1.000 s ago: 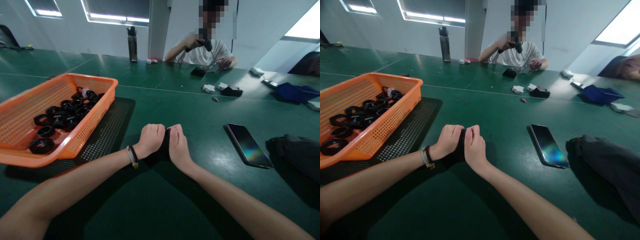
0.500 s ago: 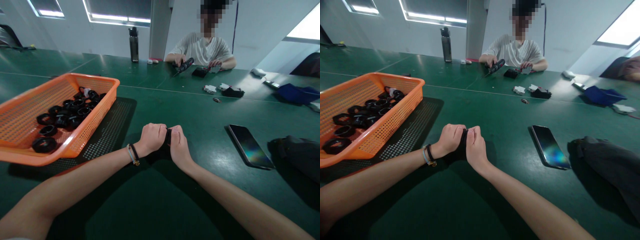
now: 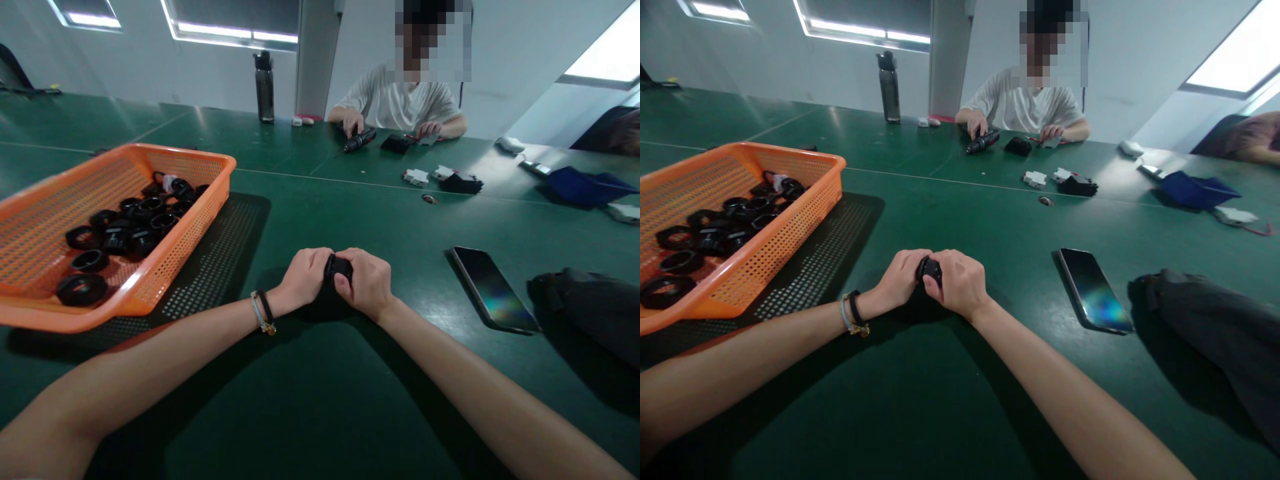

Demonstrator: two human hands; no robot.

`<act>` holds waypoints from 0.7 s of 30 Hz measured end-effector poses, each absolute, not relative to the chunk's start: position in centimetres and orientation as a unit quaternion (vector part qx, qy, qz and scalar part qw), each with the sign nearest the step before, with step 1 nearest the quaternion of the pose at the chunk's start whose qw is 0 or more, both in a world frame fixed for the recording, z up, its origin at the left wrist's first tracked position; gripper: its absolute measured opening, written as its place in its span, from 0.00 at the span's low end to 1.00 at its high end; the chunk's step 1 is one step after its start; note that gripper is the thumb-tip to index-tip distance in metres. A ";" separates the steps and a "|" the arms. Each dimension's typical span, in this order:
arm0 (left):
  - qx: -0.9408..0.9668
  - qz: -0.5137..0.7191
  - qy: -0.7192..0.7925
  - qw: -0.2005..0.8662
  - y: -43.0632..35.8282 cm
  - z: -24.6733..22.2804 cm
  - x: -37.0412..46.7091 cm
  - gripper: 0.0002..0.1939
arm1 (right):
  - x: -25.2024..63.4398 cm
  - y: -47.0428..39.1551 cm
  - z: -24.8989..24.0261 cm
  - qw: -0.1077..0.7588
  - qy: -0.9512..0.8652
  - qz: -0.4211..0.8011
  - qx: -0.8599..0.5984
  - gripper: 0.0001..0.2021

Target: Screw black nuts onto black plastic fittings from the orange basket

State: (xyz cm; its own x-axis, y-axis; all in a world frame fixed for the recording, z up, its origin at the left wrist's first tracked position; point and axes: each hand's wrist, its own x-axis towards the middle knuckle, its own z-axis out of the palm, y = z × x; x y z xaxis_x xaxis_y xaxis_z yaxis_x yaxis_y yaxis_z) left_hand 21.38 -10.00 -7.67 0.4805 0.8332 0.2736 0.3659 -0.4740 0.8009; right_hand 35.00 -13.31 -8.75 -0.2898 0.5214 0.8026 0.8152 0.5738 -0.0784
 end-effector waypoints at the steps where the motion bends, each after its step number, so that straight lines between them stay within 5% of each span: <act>1: 0.787 0.343 0.374 0.352 -10.0 -7.7 21.4 0.16 | 35.2 -13.3 -8.7 0.407 -0.793 -0.184 -0.414 0.18; 9: 0.781 0.352 0.334 0.393 -10.4 -7.3 21.2 0.18 | 36.2 -13.2 -8.8 0.357 -0.837 -0.223 -0.351 0.16; 21: 0.804 0.377 0.384 0.254 -10.4 -8.4 21.2 0.19 | 34.8 -13.7 -8.8 0.378 -0.794 -0.136 -0.456 0.24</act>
